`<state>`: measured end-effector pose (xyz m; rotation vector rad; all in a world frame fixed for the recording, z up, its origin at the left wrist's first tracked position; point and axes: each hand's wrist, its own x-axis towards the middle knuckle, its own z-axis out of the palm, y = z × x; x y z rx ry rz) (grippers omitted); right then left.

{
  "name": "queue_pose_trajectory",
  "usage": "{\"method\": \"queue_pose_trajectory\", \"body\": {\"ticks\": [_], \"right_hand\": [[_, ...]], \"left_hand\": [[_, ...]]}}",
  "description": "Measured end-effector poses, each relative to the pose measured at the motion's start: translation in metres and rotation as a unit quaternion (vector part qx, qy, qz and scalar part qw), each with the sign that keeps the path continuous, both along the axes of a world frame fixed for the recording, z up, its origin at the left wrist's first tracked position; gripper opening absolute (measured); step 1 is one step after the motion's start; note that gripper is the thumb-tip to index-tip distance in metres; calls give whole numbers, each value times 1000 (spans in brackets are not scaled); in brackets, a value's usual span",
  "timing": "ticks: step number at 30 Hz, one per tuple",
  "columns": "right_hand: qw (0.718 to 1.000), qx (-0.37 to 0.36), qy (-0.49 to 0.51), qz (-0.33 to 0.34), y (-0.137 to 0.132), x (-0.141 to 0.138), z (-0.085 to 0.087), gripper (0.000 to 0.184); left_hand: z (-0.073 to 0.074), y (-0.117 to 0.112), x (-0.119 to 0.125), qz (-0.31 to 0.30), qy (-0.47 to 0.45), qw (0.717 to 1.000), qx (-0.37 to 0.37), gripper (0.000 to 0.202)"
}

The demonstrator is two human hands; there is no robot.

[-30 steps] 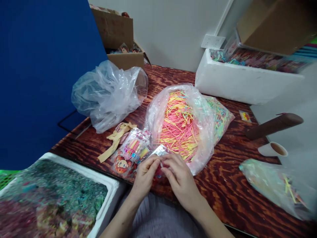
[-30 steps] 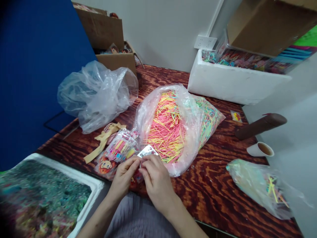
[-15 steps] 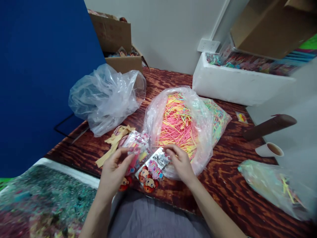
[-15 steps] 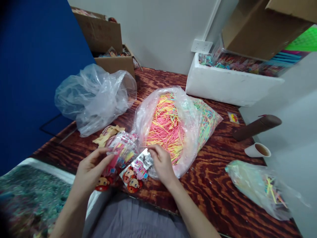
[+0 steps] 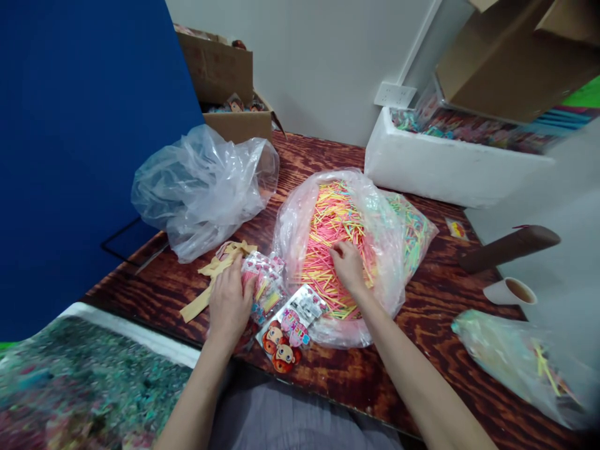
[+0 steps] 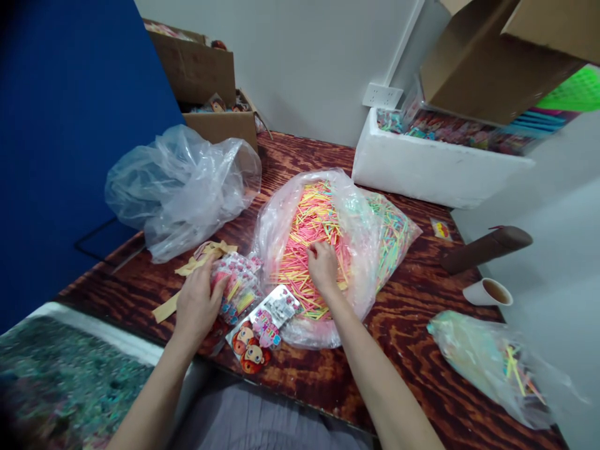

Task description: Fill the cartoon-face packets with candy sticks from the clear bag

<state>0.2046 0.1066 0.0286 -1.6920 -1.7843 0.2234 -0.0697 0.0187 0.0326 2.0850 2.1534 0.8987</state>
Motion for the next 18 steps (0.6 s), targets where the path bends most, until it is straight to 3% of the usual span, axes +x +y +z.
{"method": "queue_pose_trajectory", "body": {"ticks": [2, 5, 8, 10, 18], "right_hand": [[1000, 14, 3, 28, -3, 2, 5, 20], [988, 13, -136, 68, -13, 10, 11, 22], [949, -10, -308, 66, -21, 13, 9, 21], [927, -16, -369, 57, -22, 11, 6, 20], [895, 2, -433, 112, -18, 5, 6, 21]], "left_hand": [[7, -5, -1, -2, -4, 1000, -4, 52], [17, -14, 3, 0, -5, 1000, 1, 48], [23, -24, 15, -14, -17, 999, 29, 44], [24, -30, 25, -36, -31, 998, 39, 40], [16, -46, 37, -91, -68, 993, 9, 31]]}}
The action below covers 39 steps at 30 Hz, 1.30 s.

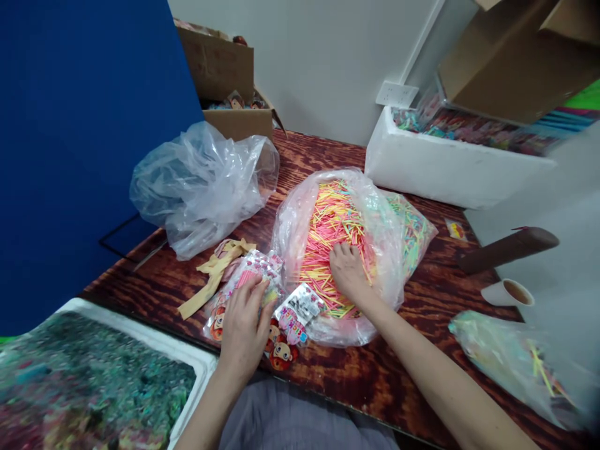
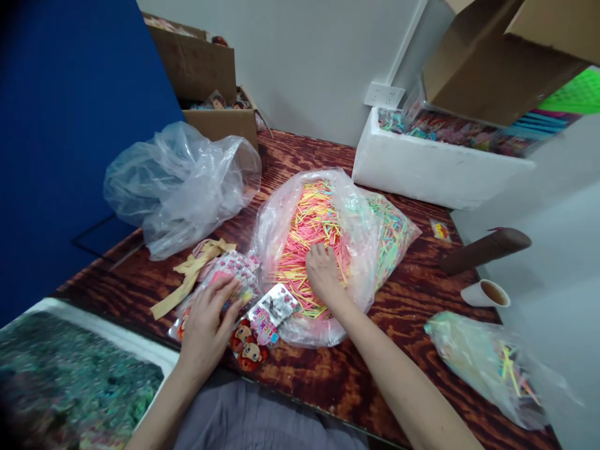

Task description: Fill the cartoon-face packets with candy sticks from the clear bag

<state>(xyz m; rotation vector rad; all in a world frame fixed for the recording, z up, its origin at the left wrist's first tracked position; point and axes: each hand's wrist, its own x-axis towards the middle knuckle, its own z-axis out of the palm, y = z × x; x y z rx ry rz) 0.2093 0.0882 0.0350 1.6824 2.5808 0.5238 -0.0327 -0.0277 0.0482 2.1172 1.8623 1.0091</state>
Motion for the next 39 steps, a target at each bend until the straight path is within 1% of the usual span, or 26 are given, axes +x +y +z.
{"method": "queue_pose_trajectory", "body": {"ticks": [4, 6, 9, 10, 12, 14, 16, 18, 20, 21, 22, 23, 24, 25, 27, 29, 30, 31, 32, 33, 36, 38, 39], "right_hand": [[1000, 5, 18, 6, -1, 9, -3, 21], [998, 20, 62, 8, -1, 14, -5, 20], [980, 42, 192, 4, -2, 16, -5, 20], [969, 36, 242, 3, -4, 15, -4, 19], [939, -8, 343, -5, -12, 13, -2, 17], [892, -77, 446, -22, -22, 10, 1, 14], [824, -139, 548, -42, -36, 10, 2, 14], [748, -188, 633, -62, -50, 12, 0, 14], [676, -225, 697, -82, -64, 14, -6, 15], [645, -237, 721, -90, -72, 15, -10, 17], [620, -241, 740, -99, -79, 15, -14, 20], [603, -239, 753, -107, -86, 14, -19, 23], [596, -233, 760, -113, -94, 13, -23, 24], [595, -226, 763, -114, -100, 11, -28, 24], [602, -216, 763, -98, -112, 7, -36, 25], [605, -214, 764, -64, -120, 4, -41, 28], [606, -215, 765, -47, -122, 3, -42, 30], [609, -217, 763, -35, -124, 4, -43, 30], [615, -219, 757, -29, -125, 4, -42, 28], [625, -221, 748, -28, -125, 6, -41, 24], [654, -216, 724, -37, -124, 9, -37, 18], [663, -206, 719, -37, -124, 10, -35, 18], [664, -204, 719, -36, -125, 10, -34, 18]], "left_hand": [[-2, -5, -6, -8, -25, 1000, -10, 31], [-3, -7, -6, -10, -39, 999, -16, 30], [-3, -7, -1, -20, -58, 998, -14, 27], [-3, -7, 2, -27, -65, 997, -11, 26], [-3, -6, 12, -45, -77, 996, -11, 25], [-4, -4, 23, -69, -86, 994, -19, 26], [-4, -2, 34, -94, -93, 991, -25, 27], [-5, 1, 45, -113, -104, 988, -30, 26], [-7, 4, 56, -130, -117, 984, -41, 26], [-7, 5, 61, -139, -121, 982, -48, 27], [-8, 6, 68, -147, -123, 980, -55, 29], [-9, 6, 74, -152, -123, 979, -58, 33], [-10, 6, 81, -159, -119, 979, -56, 38], [-11, 6, 88, -170, -110, 978, -50, 45], [-15, 5, 102, -216, -74, 973, -33, 57], [-18, 3, 112, -286, -23, 958, -28, 61], [-19, 2, 114, -311, -3, 950, -32, 61], [-20, 1, 113, -321, 7, 946, -37, 60], [-19, 0, 111, -317, 7, 948, -41, 59], [-18, 0, 106, -298, -2, 954, -39, 57], [-16, 0, 84, -186, -31, 982, -22, 49], [-19, 1, 69, -115, -9, 993, -24, 39], [-22, 1, 64, -91, 15, 995, -33, 35]]}}
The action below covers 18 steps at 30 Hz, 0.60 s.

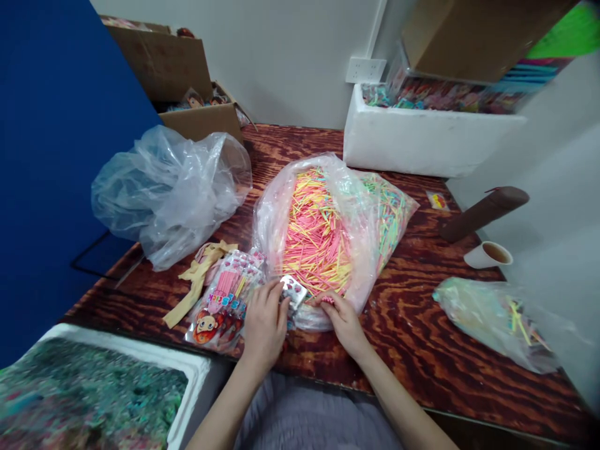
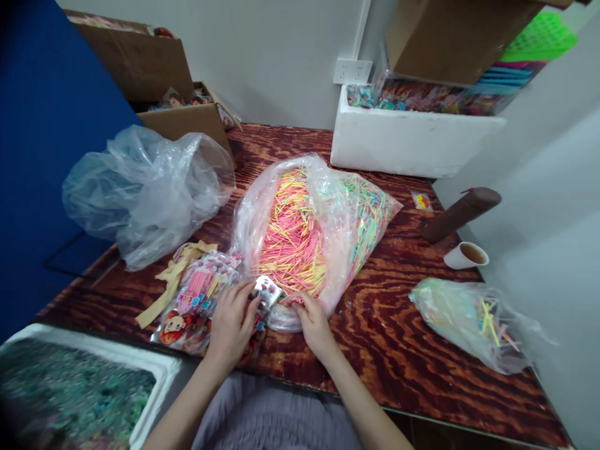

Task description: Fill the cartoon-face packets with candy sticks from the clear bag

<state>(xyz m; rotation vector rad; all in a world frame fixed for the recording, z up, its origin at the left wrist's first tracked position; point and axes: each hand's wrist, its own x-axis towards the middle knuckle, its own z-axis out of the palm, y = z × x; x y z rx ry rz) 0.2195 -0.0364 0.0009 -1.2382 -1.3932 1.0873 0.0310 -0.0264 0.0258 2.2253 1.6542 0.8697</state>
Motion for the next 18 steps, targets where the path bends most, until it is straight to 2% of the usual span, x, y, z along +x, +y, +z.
{"method": "queue_pose_trajectory", "body": {"ticks": [4, 7, 10, 15, 18], "right_hand": [[1000, 3, 6, 4, -1, -2, 0, 18], [1000, 8, 6, 6, -2, -2, -2, 19], [1000, 15, 6, 7, -4, -2, -3, 19], [1000, 20, 1, 8, -4, -3, -4, 20], [1000, 20, 1, 13, -4, -3, -5, 21]], "left_hand": [[-17, -1, -6, 30, 76, 996, -28, 41], [-25, -1, -3, 45, 50, 998, -18, 43], [-26, 3, -3, 66, 16, 998, -8, 44], [-29, 8, -8, 85, -31, 996, 8, 17], [-32, 6, -10, 100, -66, 993, 12, 12]]}}
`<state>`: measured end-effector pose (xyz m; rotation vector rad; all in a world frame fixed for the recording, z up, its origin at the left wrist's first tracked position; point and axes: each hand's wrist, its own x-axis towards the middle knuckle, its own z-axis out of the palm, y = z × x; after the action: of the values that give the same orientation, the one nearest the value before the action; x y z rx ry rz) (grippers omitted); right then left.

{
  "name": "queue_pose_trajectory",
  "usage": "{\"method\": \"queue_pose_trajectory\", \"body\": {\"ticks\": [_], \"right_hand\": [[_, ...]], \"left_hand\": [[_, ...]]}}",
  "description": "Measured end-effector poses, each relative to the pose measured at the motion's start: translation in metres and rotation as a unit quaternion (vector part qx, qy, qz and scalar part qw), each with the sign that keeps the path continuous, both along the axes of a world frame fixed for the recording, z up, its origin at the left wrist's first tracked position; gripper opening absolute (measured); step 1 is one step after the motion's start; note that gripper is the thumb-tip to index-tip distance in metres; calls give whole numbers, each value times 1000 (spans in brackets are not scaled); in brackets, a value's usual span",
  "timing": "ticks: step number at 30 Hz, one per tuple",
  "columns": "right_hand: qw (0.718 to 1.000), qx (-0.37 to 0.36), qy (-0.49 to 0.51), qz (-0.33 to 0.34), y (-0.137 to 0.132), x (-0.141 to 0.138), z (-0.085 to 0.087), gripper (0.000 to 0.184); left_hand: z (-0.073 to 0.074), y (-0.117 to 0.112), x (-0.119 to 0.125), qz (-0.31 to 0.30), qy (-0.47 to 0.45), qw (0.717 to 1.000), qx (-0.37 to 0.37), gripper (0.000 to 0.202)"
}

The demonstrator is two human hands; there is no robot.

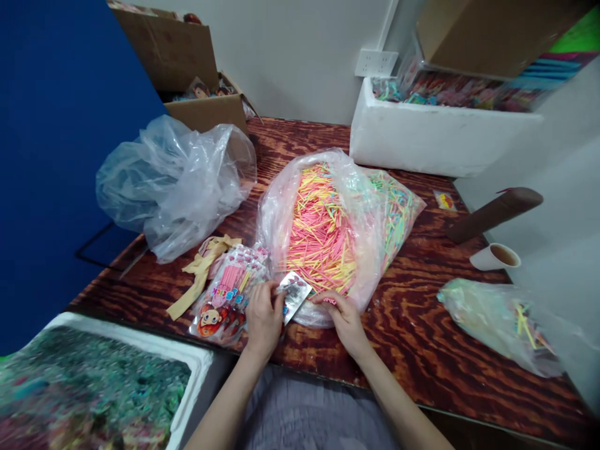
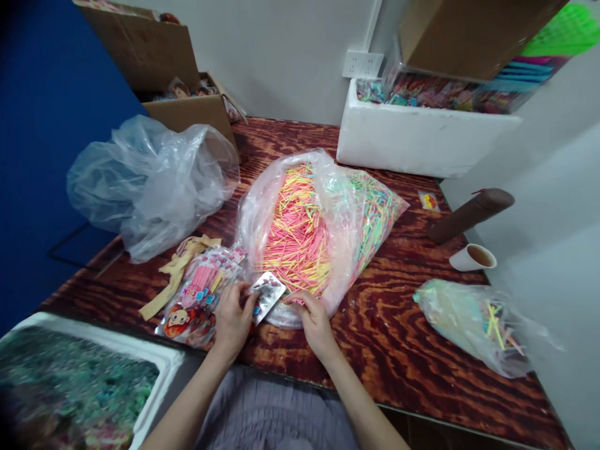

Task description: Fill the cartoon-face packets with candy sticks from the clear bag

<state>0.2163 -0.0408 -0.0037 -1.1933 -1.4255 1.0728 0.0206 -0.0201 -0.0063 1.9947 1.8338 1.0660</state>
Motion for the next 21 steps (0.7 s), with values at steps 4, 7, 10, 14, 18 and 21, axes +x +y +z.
{"method": "queue_pose_trajectory", "body": {"ticks": [4, 7, 10, 14, 18, 21], "right_hand": [[1000, 5, 3, 5, 0, 0, -2, 20], [1000, 3, 0, -2, -1, -1, -3, 20], [1000, 4, 1, -3, -1, -2, -2, 19], [1000, 4, 4, 1, -1, -2, -1, 19], [1000, 6, 5, -7, -2, -2, -2, 19], [1000, 6, 1, -6, -2, -2, -5, 20]], "left_hand": [[1, -2, -1, 19, -24, 999, -10, 14], [5, -2, -1, -15, -8, 1000, -21, 7], [10, -1, -1, -42, -1, 999, -25, 12], [18, 1, -1, -44, -58, 997, -12, 16], [31, 3, -7, -50, -257, 961, -87, 16], [45, 2, -11, -58, -496, 847, -185, 22]]}}
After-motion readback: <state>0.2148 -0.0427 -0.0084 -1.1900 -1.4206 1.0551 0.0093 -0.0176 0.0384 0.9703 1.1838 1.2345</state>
